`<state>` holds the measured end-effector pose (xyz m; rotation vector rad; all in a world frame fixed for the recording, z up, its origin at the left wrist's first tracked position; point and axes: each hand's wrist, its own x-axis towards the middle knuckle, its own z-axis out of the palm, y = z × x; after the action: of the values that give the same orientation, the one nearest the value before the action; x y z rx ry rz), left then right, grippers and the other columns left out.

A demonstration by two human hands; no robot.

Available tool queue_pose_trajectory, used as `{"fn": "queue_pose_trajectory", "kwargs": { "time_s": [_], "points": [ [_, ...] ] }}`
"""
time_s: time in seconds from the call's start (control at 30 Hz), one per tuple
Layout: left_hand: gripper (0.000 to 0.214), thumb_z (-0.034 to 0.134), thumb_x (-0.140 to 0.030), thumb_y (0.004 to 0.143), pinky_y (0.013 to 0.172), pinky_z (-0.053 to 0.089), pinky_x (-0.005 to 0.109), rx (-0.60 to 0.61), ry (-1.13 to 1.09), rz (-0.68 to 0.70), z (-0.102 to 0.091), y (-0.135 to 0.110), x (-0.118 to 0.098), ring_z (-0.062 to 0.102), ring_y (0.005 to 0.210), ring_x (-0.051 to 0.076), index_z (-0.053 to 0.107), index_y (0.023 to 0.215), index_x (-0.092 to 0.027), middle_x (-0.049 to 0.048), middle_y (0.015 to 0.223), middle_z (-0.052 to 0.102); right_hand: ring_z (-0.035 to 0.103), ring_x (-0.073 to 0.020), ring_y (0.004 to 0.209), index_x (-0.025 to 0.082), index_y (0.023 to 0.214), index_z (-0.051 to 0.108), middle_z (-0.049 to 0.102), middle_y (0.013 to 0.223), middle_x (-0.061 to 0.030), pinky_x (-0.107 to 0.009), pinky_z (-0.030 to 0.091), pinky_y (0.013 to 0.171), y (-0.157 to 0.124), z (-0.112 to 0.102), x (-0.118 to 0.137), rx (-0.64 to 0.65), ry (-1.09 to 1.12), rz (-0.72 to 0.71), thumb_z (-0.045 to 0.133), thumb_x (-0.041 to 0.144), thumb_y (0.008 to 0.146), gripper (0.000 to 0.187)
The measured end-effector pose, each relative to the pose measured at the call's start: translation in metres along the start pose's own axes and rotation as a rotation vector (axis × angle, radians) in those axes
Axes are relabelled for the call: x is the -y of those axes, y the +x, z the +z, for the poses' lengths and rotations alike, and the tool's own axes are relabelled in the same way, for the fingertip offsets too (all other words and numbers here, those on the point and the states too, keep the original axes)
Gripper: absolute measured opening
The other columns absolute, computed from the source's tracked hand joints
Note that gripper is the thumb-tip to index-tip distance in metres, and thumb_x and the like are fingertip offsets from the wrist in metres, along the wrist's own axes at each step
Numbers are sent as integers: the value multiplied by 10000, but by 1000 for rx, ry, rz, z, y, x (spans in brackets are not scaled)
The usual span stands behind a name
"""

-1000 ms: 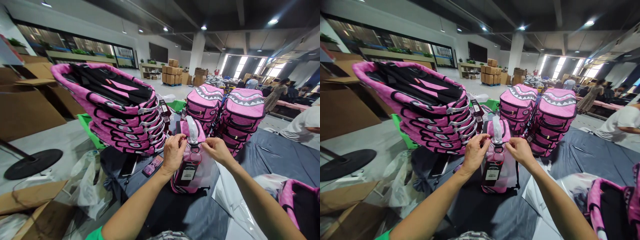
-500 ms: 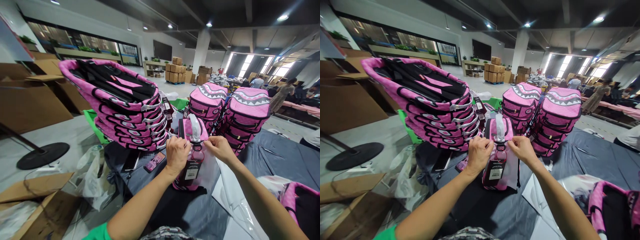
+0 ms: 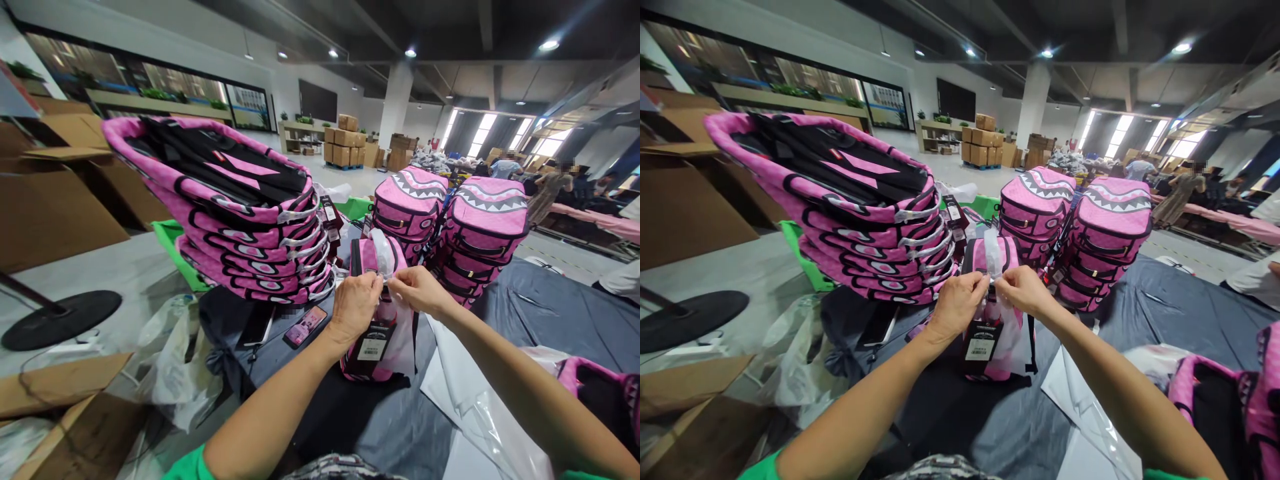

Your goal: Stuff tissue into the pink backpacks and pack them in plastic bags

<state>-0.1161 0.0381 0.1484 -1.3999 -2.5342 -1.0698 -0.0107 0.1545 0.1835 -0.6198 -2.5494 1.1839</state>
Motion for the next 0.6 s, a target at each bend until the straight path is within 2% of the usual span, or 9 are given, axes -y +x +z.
{"fn": "queue_pose_trajectory", "kwargs": {
  "time_s": [0.1, 0.17, 0.27, 0.37, 0.43, 0.6],
  "points": [
    [346, 500, -302, 1003, 603, 248, 296, -5, -37, 5, -1, -2, 9, 539, 578, 169, 628, 697, -204, 25, 617, 639, 365, -78, 406, 208, 598, 473, 434, 478, 46, -202, 261, 386, -4, 3, 5, 80, 70, 13, 525, 531, 798, 383],
    [377, 492, -309, 1004, 600, 249, 293, -26, -69, -4, -2, -6, 14, 501, 561, 158, 583, 653, -202, 12, 584, 597, 404, -87, 438, 187, 668, 542, 486, 548, 28, -196, 306, 387, -9, 3, 7, 111, 141, 24, 483, 516, 825, 369],
    [437, 505, -392, 992, 584, 247, 283, -33, -152, -33, -3, -13, 17, 441, 534, 144, 496, 595, -210, -18, 535, 503, 449, -86, 481, 153, 822, 646, 539, 653, 12, -180, 363, 414, -16, 4, 8, 162, 168, 5, 428, 381, 833, 316],
    [387, 619, -447, 916, 583, 250, 267, -60, -210, -57, 0, -20, 15, 415, 537, 133, 490, 636, -213, -49, 553, 461, 471, -80, 466, 152, 934, 679, 551, 685, 19, -174, 383, 424, -21, 5, 7, 222, 95, -33, 397, 266, 815, 327],
    [317, 666, -401, 881, 591, 254, 258, -91, -229, -70, 3, -24, 14, 412, 544, 126, 513, 679, -211, -60, 576, 459, 503, -88, 478, 152, 995, 680, 585, 740, 9, -184, 407, 434, -22, 6, 5, 234, 58, -48, 383, 233, 823, 353],
    [145, 635, -208, 862, 616, 297, 233, -116, -338, -52, 12, -30, 16, 440, 576, 115, 554, 742, -204, -63, 626, 488, 546, -102, 605, 157, 1223, 607, 631, 803, 3, -191, 455, 560, -17, 5, -6, 178, -33, -171, 382, 126, 833, 452]
  ]
}}
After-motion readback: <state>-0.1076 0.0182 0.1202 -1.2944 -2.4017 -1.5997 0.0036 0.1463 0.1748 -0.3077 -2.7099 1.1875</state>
